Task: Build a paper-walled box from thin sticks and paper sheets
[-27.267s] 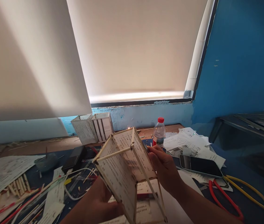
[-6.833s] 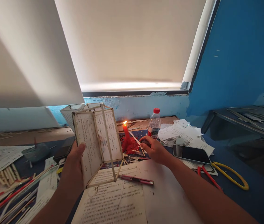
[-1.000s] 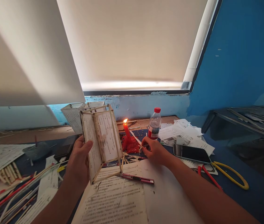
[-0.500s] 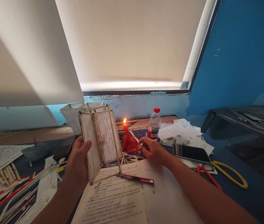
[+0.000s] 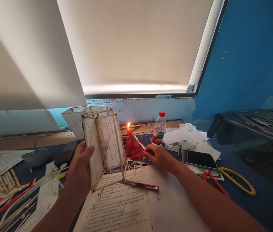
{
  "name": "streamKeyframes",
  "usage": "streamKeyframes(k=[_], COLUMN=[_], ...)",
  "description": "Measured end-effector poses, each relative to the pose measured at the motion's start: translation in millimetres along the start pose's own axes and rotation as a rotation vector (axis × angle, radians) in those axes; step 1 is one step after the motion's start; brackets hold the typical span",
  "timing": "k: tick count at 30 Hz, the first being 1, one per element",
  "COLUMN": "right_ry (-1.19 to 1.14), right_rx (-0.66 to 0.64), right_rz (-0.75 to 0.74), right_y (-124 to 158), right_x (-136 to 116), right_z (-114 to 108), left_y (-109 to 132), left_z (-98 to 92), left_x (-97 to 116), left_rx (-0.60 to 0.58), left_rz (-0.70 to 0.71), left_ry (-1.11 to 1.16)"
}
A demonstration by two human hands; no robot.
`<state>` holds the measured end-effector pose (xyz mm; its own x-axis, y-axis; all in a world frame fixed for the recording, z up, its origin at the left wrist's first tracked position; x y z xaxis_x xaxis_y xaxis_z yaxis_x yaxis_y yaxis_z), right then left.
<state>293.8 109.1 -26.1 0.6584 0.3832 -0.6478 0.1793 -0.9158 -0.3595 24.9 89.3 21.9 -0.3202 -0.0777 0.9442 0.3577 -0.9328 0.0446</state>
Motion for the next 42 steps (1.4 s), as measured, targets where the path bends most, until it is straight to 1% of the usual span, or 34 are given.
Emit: streamKeyframes(k=[8, 11, 13, 17, 23, 28, 36, 42], right_ry=[-0.039, -0.046, -0.051, -0.05, -0.028, -0.019, -0.049, -0.054], right_rx=[-0.017, -0.022, -0.026, -0.015, -0.007, -0.008, -0.009, 0.038], right_rz=[-0.047, -0.045, -0.044, -0.034, -0.004, -0.007, -0.03, 0.001], right_y=[1, 1, 1, 0, -1, -1, 0, -1], right_x=[-10, -12, -13, -14, -10, -10, -15, -5], right_z=[2, 1, 1, -1, -1, -1, -4, -8], left_y=[-2, -1, 0, -1, 1, 6, 5, 7], left_z=[2.0, 4.7, 4.4, -0.1, 2.4, 6.0, 4.3, 6.0], left_x=[-1, -1, 0, 0, 0, 5, 3, 6], left_rx=[-0.005, -0.049, -0.058, -0.03, -0.044, -0.001, 0.001, 0.018], left_rz=[-0.001, -0.007, -0.004, 0.004, -0.006, -0.029, -0.03, -0.029], left_ry=[0.001, -0.006, -0.016, -0.018, -0.047, -0.042, -0.053, -0.037])
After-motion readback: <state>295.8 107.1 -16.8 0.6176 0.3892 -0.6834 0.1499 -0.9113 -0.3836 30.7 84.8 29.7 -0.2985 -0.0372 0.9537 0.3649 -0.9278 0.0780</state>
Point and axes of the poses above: each hand's wrist, its own y-axis away from the middle knuckle, its own z-axis out of the palm, x = y × z, the point moved 9 cm from there along -y, towards the middle knuckle, and after that the axes turned 6 degrees about x, right-handed, at the moved point
